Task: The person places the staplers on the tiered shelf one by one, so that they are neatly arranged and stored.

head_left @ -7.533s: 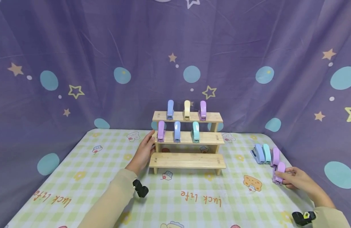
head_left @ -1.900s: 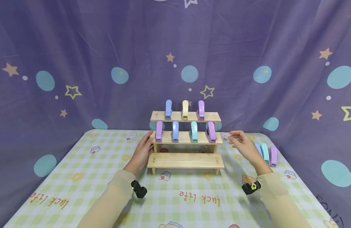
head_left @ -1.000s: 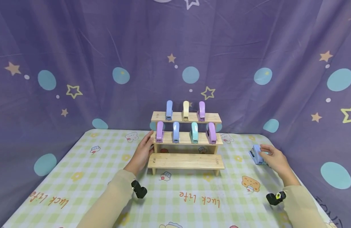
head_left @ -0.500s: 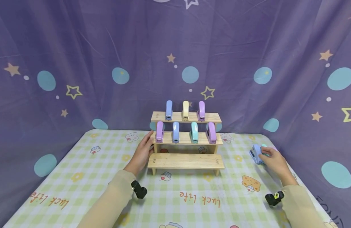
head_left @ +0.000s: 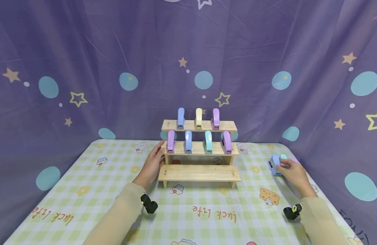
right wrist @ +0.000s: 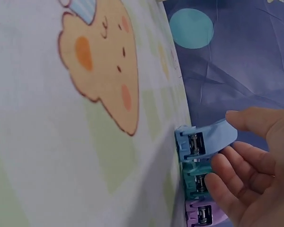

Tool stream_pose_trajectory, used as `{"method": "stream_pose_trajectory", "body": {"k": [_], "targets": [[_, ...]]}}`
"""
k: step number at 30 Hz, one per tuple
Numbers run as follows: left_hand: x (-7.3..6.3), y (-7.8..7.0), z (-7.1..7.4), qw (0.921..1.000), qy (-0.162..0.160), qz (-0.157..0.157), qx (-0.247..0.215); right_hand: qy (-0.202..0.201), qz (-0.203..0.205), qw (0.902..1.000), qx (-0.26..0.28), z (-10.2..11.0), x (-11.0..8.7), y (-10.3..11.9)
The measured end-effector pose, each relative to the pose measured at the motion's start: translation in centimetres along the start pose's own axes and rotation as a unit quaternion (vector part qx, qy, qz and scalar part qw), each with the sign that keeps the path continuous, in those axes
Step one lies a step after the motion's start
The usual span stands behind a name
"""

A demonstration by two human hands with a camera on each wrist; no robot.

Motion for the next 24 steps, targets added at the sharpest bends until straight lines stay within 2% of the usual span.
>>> {"method": "stream_pose_trajectory", "body": {"k": [5,12,18,24], "targets": [[-0.1,0.0,0.0,1.0000,0.005,0.003,0.003,-0.011,-0.010,0.9993,-0.034,-0.4,0.2,-0.3],[-0.1,0.2,-0.1,0.9999,0.009,0.004,-0.006,-0.002,-0.021,0.9986,-0.048,-0.8,0.3,-0.1],[-0.1,0.0,-0.1,0.9999,0.008,0.002,-0.008,0.027,-0.048,0.9977,-0.039,-1.3,0.4,-0.2],[-0.1,-0.1,-0.1,0.9999,0.007,0.001,-0.007,0.048,-0.057,0.9970,-0.020,-1.6,0.4,-0.2]]}}
Point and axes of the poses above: each hand's wrist, its own x-axis towards the middle knuckle, its own z-axis out of the back of the hand, y = z × x, the point moved 8 cm from there along x, towards the middle knuckle, and after that the axes turned 14 degrees about -z, right-handed, at the moved point
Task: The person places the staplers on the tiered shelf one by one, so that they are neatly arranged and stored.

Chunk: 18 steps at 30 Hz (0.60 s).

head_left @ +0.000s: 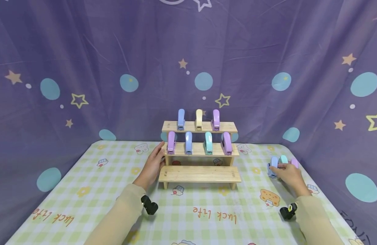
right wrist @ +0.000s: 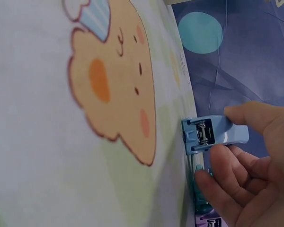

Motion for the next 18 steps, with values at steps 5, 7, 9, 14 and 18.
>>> {"method": "stream_pose_trajectory", "body": {"k": [5,7,9,14,18], "targets": [[-0.02,0.09,0.01,1.0000,0.000,0.002,0.002,0.023,-0.011,0.9993,0.028,-0.47,-0.17,-0.18],[-0.02,0.16,0.02,1.0000,0.000,0.003,0.002,0.027,-0.011,0.9989,0.037,-0.60,-0.26,-0.23],[-0.01,0.21,0.02,1.0000,0.000,0.005,0.004,0.030,-0.012,0.9985,0.045,-0.68,-0.32,-0.29],[-0.01,0.11,-0.01,1.0000,0.001,0.002,0.007,0.023,-0.004,0.9986,0.047,-0.60,-0.47,-0.13],[-0.10,-0.05,-0.04,1.0000,0.001,0.000,0.008,0.015,0.005,0.9990,0.042,-0.52,-0.65,0.19]]}}
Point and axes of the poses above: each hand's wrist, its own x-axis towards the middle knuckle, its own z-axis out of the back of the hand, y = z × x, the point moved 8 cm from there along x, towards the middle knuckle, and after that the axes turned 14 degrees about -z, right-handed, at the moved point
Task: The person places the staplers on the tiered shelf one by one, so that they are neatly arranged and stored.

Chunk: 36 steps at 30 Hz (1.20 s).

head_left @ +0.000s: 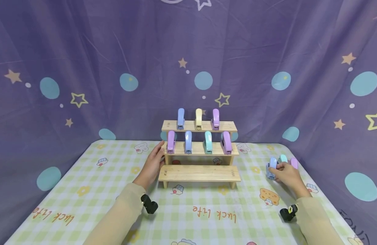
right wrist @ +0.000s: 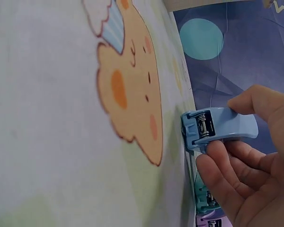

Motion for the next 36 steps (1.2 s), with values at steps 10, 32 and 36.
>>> {"method": "stream_pose_trajectory", "body": {"k": [10,32,36], "targets": [[-0.1,-0.1,0.0,1.0000,-0.007,0.002,0.005,0.002,0.027,0.9996,-0.013,0.1,-0.7,1.6],[0.1,-0.1,0.0,1.0000,-0.001,-0.004,-0.005,0.126,0.113,0.9844,0.046,-1.3,-5.2,8.7],[0.0,-0.1,0.0,1.0000,-0.003,-0.004,-0.004,0.143,0.124,0.9805,0.052,-1.9,-5.7,9.5]]}}
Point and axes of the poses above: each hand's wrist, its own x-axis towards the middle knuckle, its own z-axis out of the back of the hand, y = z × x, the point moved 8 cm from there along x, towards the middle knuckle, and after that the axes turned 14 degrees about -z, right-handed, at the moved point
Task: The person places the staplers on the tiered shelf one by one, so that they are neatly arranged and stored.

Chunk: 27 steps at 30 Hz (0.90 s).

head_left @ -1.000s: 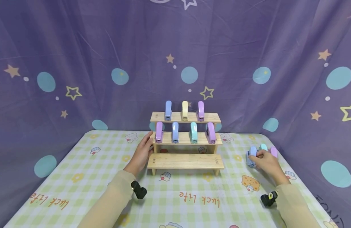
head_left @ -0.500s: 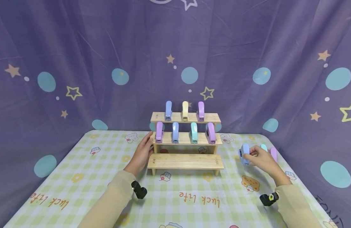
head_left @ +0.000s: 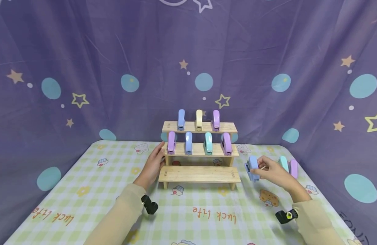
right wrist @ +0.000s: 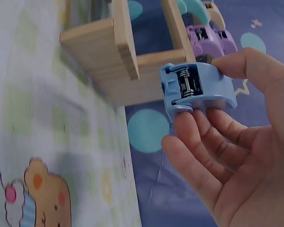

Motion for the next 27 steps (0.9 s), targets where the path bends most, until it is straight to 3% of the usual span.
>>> {"method": "stream_pose_trajectory", "body": {"k": [10,18,27], "targets": [[0.0,0.1,0.1,1.0000,0.001,0.002,0.003,0.037,0.023,0.9991,-0.001,-3.0,-0.1,2.7],[0.1,0.3,0.1,1.0000,0.000,0.007,0.002,0.078,0.063,0.9949,0.013,-6.3,0.6,4.7],[0.0,0.1,0.1,1.0000,-0.003,0.004,0.002,0.111,0.074,0.9909,0.018,-10.0,1.3,6.9]]}}
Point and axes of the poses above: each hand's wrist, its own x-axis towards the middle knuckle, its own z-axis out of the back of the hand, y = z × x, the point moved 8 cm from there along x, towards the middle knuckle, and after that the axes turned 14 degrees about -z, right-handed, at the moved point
